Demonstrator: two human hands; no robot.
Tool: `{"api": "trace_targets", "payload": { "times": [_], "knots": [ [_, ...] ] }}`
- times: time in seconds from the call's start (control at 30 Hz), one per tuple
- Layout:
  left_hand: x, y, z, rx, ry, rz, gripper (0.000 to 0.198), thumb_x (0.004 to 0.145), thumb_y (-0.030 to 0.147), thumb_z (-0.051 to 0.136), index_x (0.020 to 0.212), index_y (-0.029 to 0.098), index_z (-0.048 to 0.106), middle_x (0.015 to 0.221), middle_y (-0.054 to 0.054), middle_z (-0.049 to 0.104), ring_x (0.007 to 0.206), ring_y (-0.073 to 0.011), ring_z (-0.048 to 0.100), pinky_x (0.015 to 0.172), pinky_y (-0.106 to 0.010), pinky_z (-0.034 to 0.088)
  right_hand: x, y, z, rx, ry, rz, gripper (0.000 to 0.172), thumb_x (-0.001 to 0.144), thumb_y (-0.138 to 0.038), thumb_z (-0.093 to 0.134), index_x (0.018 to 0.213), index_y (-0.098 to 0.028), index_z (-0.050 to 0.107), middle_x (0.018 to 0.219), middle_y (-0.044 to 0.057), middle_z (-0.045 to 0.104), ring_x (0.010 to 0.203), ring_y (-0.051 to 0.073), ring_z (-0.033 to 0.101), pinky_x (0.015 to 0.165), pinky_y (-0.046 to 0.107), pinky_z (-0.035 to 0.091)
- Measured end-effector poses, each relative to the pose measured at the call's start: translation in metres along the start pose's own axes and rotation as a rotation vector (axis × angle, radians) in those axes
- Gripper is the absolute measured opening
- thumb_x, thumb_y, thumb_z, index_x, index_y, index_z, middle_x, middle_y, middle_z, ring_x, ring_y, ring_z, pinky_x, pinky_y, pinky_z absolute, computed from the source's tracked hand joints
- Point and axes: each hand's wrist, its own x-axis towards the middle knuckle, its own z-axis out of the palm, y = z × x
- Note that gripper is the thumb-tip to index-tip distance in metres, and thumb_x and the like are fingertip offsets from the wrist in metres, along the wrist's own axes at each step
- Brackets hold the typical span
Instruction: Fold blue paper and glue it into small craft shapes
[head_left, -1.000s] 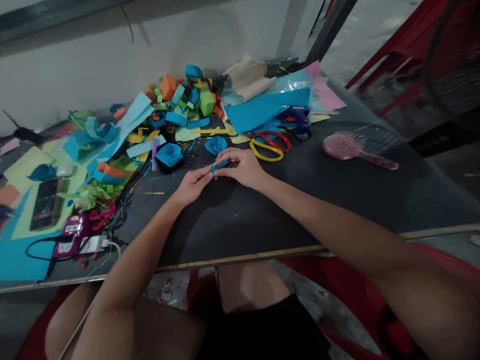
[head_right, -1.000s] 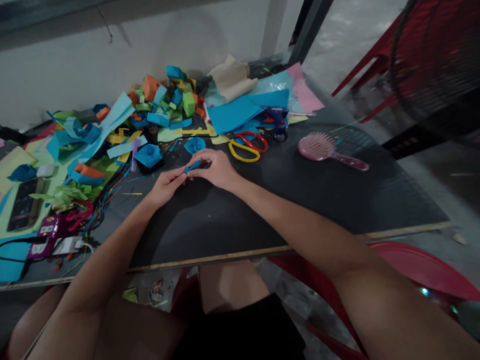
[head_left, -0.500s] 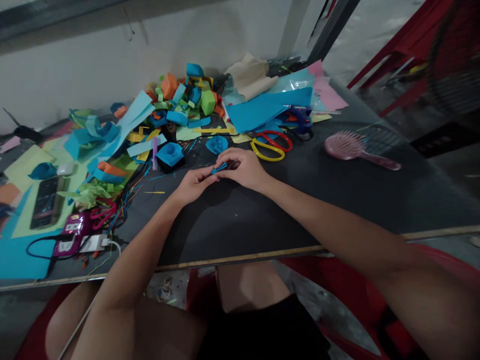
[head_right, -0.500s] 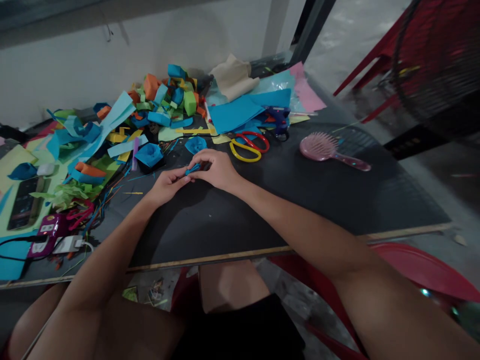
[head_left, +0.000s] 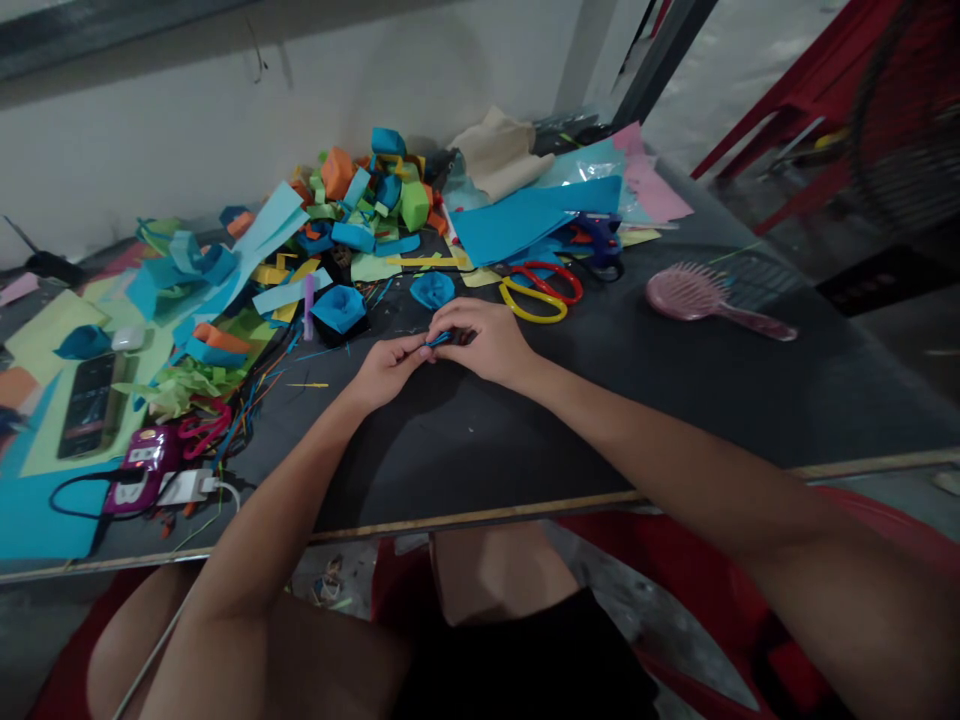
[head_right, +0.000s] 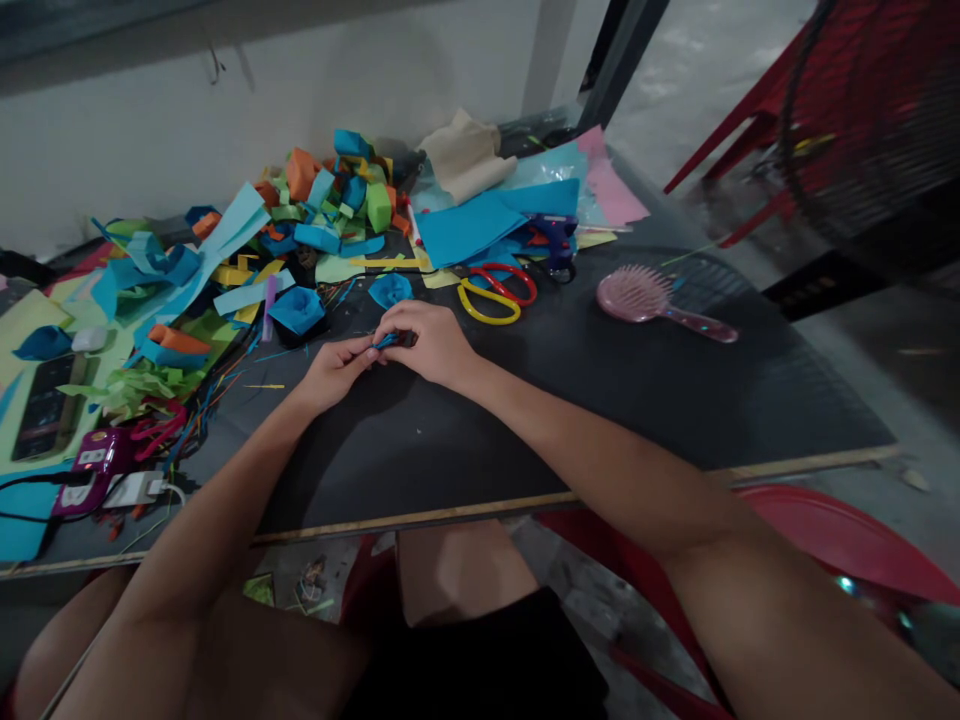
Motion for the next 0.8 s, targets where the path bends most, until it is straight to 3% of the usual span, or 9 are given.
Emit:
{"api": "trace_targets", "payload": {
  "times": [0.17, 0.43, 0.63, 0.7, 0.8],
  "knots": [
    [0.002, -0.006, 0.006, 0.025, 0.086, 0.035, 0.048, 0.095, 0.058, 0.042, 0.093, 0.016, 0.065, 0.070, -0.001, 0.061, 0.060, -0.0103, 0.052, 0.063, -0.023, 0.045, 0.000, 0.000, -0.002, -0.018, -0.014, 0.022, 0.016, 0.074, -0.035, 0.078, 0.086, -0.024, 0.079, 0.089, 0.004, 0.073, 0.062, 0.012, 0.060, 0.057, 0.028, 0.050],
    [-0.004, -0.003, 0.010, 0.226, 0.220, 0.090, 0.031, 0.101, 0.036, 0.037, 0.097, 0.017, 0.060, 0.070, 0.000, 0.058, 0.063, -0.0101, 0.053, 0.064, -0.023, 0.043, -0.002, 0.001, -0.001, 0.034, -0.049, -0.077, 0.022, 0.080, -0.033, 0.069, 0.098, -0.024, 0.079, 0.091, 0.005, 0.072, 0.063, 0.012, 0.060, 0.057, 0.028, 0.050],
    [-0.002, -0.007, 0.009, 0.200, 0.307, 0.111, 0.032, 0.100, 0.041, 0.039, 0.105, 0.016, 0.060, 0.071, 0.000, 0.059, 0.062, -0.0101, 0.052, 0.063, -0.023, 0.043, -0.007, -0.004, 0.001, 0.090, -0.140, -0.103, 0.021, 0.082, -0.026, 0.059, 0.082, -0.025, 0.080, 0.081, 0.002, 0.073, 0.065, 0.012, 0.061, 0.059, 0.027, 0.048],
    [-0.001, -0.007, 0.010, 0.183, 0.309, 0.135, 0.036, 0.100, 0.045, 0.039, 0.105, 0.016, 0.059, 0.072, 0.000, 0.058, 0.061, -0.0102, 0.051, 0.062, -0.023, 0.043, -0.007, -0.004, 0.002, 0.148, -0.089, -0.035, 0.020, 0.080, -0.024, 0.059, 0.076, -0.023, 0.078, 0.080, 0.002, 0.072, 0.061, 0.011, 0.059, 0.056, 0.026, 0.047],
    [-0.002, -0.006, 0.012, 0.151, 0.296, 0.149, 0.042, 0.100, 0.051, 0.036, 0.106, 0.016, 0.059, 0.071, 0.001, 0.056, 0.057, -0.0095, 0.045, 0.059, -0.023, 0.039, -0.003, 0.000, 0.003, 0.290, 0.085, 0.162, 0.019, 0.078, -0.026, 0.059, 0.066, -0.019, 0.072, 0.066, 0.001, 0.065, 0.051, 0.009, 0.054, 0.050, 0.025, 0.045]
  ]
}}
